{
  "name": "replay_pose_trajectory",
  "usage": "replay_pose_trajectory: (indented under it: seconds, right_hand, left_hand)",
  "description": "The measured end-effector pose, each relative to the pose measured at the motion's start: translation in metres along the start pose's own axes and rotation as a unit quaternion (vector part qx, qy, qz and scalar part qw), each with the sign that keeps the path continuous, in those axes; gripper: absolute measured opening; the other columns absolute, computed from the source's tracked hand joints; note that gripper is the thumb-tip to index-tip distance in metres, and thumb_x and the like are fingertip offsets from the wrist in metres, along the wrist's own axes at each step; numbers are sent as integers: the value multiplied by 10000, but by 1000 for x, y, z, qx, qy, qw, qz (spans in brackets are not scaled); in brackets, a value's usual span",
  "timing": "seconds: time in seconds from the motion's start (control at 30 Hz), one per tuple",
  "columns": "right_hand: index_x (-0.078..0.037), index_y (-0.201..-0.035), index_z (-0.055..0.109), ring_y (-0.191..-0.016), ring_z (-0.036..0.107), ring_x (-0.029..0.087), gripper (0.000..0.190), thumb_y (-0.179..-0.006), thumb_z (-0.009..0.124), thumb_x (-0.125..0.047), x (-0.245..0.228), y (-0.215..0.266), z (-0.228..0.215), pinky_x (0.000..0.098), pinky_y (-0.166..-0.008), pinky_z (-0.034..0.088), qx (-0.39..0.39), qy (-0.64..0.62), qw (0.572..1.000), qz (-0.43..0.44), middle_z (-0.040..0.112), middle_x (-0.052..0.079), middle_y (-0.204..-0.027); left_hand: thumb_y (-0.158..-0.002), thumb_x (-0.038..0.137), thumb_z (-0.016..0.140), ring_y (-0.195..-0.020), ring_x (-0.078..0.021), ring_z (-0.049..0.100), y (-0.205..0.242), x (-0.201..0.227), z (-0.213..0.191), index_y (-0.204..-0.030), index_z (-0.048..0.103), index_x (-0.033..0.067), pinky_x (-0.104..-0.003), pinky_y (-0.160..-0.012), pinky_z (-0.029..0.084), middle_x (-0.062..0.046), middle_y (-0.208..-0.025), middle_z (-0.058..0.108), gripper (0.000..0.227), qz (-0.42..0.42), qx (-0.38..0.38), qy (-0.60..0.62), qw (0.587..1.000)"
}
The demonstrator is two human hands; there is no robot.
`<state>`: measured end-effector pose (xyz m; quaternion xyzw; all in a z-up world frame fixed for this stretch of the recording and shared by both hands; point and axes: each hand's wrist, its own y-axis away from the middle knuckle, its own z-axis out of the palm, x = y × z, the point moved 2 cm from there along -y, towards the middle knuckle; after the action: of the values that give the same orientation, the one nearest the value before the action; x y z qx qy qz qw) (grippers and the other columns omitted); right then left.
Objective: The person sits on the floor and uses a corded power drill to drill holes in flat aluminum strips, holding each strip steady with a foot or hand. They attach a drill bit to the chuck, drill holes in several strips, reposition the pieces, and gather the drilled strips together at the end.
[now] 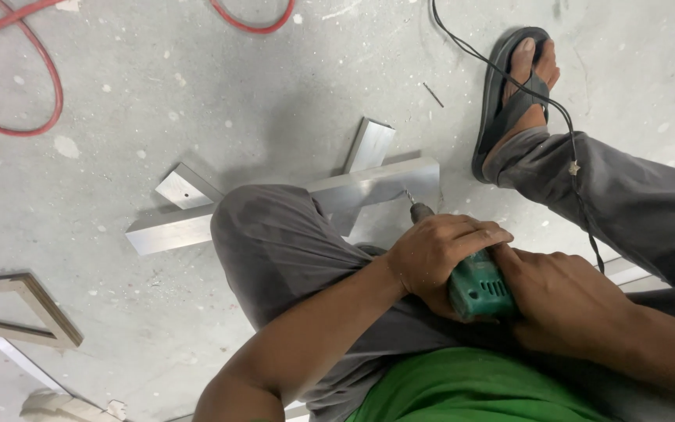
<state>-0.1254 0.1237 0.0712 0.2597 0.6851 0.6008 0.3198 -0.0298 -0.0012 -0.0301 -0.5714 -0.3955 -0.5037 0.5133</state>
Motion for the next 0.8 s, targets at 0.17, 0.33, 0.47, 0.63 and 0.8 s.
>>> replay_pose_trajectory:
  seconds: [0.17, 0.33, 0.47, 0.63, 0.8]
  right_hand:
    - [-12, -1331, 357, -881, 735, 324, 821, -683, 807, -240, 1, -1, 0, 406, -794, 614, -26, 3, 999, 21, 725, 146, -926]
    - [-19, -1363, 338, -895, 743, 302, 808, -736, 796, -242, -9, -1, -10, 380, -827, 621, -64, 27, 997, 47, 714, 142, -991]
    - [-49, -1357, 356, -921, 741, 314, 794, -729, 807, -229, -10, -2, -8, 398, -847, 617, -51, 7, 997, 58, 716, 150, -1001]
    - [-27, -1380, 337, -902, 733, 337, 854, -699, 809, -233, -15, 3, -9, 427, -815, 611, -9, 4, 999, 43, 726, 158, -971]
    - [-42, -1350, 357, -900, 735, 340, 834, -694, 829, -249, -16, 4, -16, 427, -824, 614, -13, 12, 999, 41, 725, 165, -972]
  left_hand:
    - [-632, 475, 903, -1119, -301, 723, -1, -3, 0, -1323, 595, 38, -407, -985, 583, -144, -1255, 704, 874, 11, 8, 0, 1000]
    - [-641, 459, 914, -1124, -306, 724, 0, -3, -1, -1327, 590, 25, -419, -1009, 586, -160, -1276, 697, 874, 11, 18, -3, 1000]
    - [-619, 449, 910, -1130, -313, 728, -2, -5, -3, -1316, 595, 22, -411, -1001, 594, -160, -1257, 702, 875, 7, 14, 2, 1000]
    - [-590, 431, 919, -1099, -307, 730, 0, -9, -3, -1307, 588, -7, -413, -984, 600, -166, -1253, 701, 903, 23, 10, 6, 1000]
    - [-598, 428, 927, -1104, -311, 721, -1, -6, -6, -1309, 583, -13, -414, -983, 595, -167, -1257, 692, 905, 24, 15, -3, 1000]
